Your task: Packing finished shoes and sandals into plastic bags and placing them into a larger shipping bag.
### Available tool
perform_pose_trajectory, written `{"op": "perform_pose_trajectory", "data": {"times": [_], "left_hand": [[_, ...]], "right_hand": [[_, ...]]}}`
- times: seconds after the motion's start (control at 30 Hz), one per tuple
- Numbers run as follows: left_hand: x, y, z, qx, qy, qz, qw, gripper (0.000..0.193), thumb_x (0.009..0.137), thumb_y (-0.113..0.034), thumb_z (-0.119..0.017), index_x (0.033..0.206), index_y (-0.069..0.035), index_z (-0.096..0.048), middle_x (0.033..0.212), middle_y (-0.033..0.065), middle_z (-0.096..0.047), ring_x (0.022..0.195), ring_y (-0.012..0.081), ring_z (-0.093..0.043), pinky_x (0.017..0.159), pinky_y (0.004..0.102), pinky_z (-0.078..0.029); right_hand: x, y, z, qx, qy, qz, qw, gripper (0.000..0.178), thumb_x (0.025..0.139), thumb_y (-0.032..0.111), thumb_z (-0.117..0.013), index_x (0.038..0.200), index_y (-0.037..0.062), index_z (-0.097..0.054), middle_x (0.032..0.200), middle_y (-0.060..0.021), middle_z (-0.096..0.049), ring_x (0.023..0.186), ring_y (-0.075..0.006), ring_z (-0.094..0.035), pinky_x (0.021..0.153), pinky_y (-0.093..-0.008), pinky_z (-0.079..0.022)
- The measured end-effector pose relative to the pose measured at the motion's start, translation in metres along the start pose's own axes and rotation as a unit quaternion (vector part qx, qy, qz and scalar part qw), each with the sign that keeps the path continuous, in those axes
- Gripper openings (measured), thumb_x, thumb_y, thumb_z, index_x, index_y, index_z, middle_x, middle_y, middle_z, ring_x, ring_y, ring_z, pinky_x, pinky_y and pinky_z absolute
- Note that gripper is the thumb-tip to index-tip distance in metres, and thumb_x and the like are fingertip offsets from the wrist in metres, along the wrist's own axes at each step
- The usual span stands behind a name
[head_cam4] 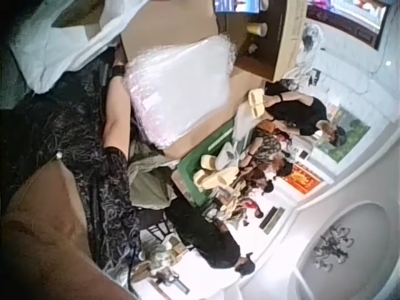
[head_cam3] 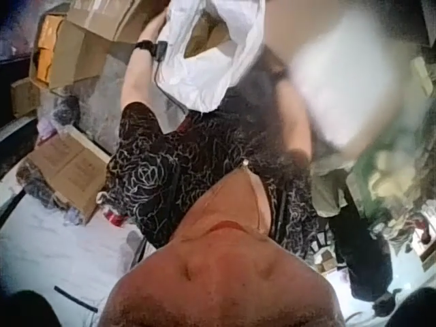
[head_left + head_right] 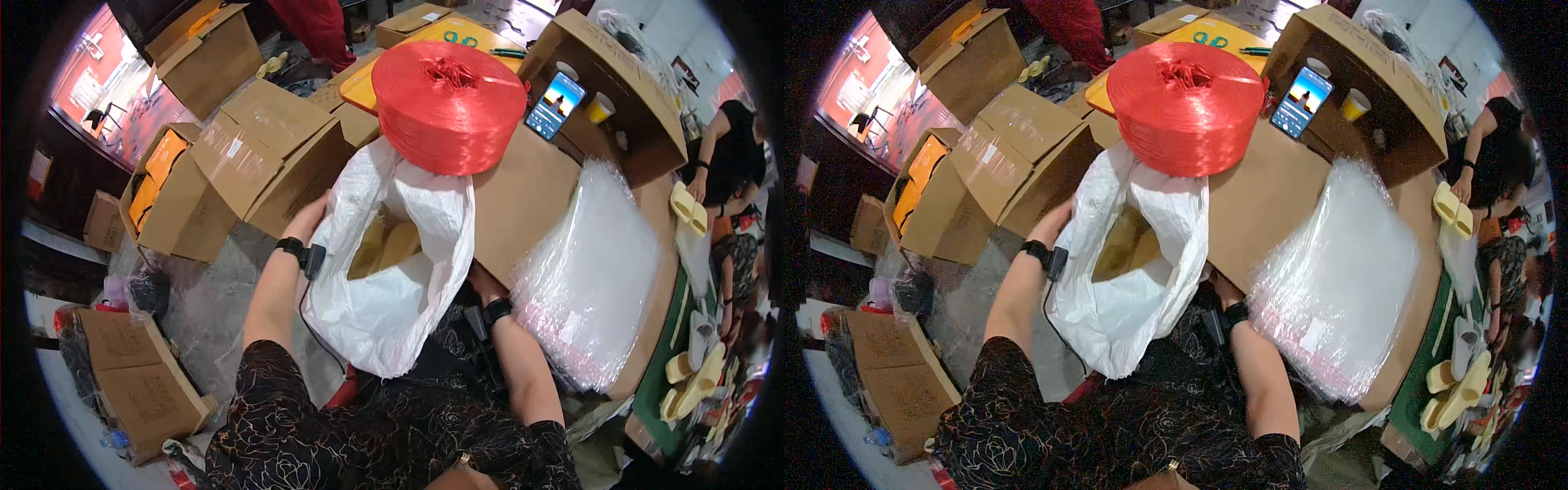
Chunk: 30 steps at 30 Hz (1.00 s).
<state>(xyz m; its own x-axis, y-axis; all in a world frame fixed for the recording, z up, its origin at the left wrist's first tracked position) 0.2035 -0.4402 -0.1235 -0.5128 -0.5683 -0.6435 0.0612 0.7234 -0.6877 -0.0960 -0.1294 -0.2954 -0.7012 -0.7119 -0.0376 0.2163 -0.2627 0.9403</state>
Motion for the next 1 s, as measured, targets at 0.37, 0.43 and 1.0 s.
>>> {"op": "perform_pose_trajectory", "data": {"times": [0.37, 0.43, 1.0], "left_hand": [[0.105, 0.090, 0.064, 0.185, -0.071, -0.133, 0.971, 0.035, 0.094, -0.035, -0.059, 0.108, -0.005, -0.070, 0.097, 0.0077, -0.072, 0.085, 0.0223, -0.067, 0.077, 0.0370, -0.053], [0.101, 0.037, 0.102, 0.233, -0.118, -0.191, 0.946, 0.033, 0.094, -0.034, -0.059, 0.107, -0.005, -0.070, 0.095, 0.0076, -0.072, 0.083, 0.0219, -0.067, 0.076, 0.0369, -0.053], [-0.024, -0.120, -0.047, -0.063, 0.022, -0.311, 0.948, 0.029, 0.095, -0.021, -0.054, 0.112, 0.000, -0.065, 0.099, 0.0094, -0.070, 0.085, 0.0180, -0.066, 0.077, 0.0310, -0.053]], "right_hand": [[-0.007, 0.004, -0.015, -0.078, 0.076, 0.011, 0.994, 0.033, 0.094, 0.026, -0.054, 0.120, 0.0054, -0.059, 0.120, -0.0165, -0.061, 0.108, -0.0297, -0.060, 0.084, -0.0436, -0.052], [-0.002, 0.024, -0.036, -0.063, 0.110, 0.035, 0.991, 0.033, 0.093, 0.025, -0.054, 0.119, 0.0056, -0.059, 0.120, -0.0165, -0.061, 0.108, -0.0301, -0.060, 0.085, -0.0436, -0.052], [-0.041, 0.009, 0.024, -0.218, 0.101, 0.034, 0.970, 0.032, 0.087, 0.019, -0.056, 0.116, 0.0073, -0.063, 0.114, -0.0165, -0.064, 0.108, -0.0335, -0.060, 0.092, -0.0439, -0.048]]}}
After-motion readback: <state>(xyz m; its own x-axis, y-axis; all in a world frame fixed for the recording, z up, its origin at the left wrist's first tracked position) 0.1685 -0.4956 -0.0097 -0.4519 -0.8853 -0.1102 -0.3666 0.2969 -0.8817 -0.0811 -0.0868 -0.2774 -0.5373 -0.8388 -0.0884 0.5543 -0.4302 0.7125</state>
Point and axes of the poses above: each hand's wrist, its own x-axis towards the middle knuckle, its own z-axis out of the back of the hand, y = z × x, the point moved 2 cm from there along x, towards the middle knuckle
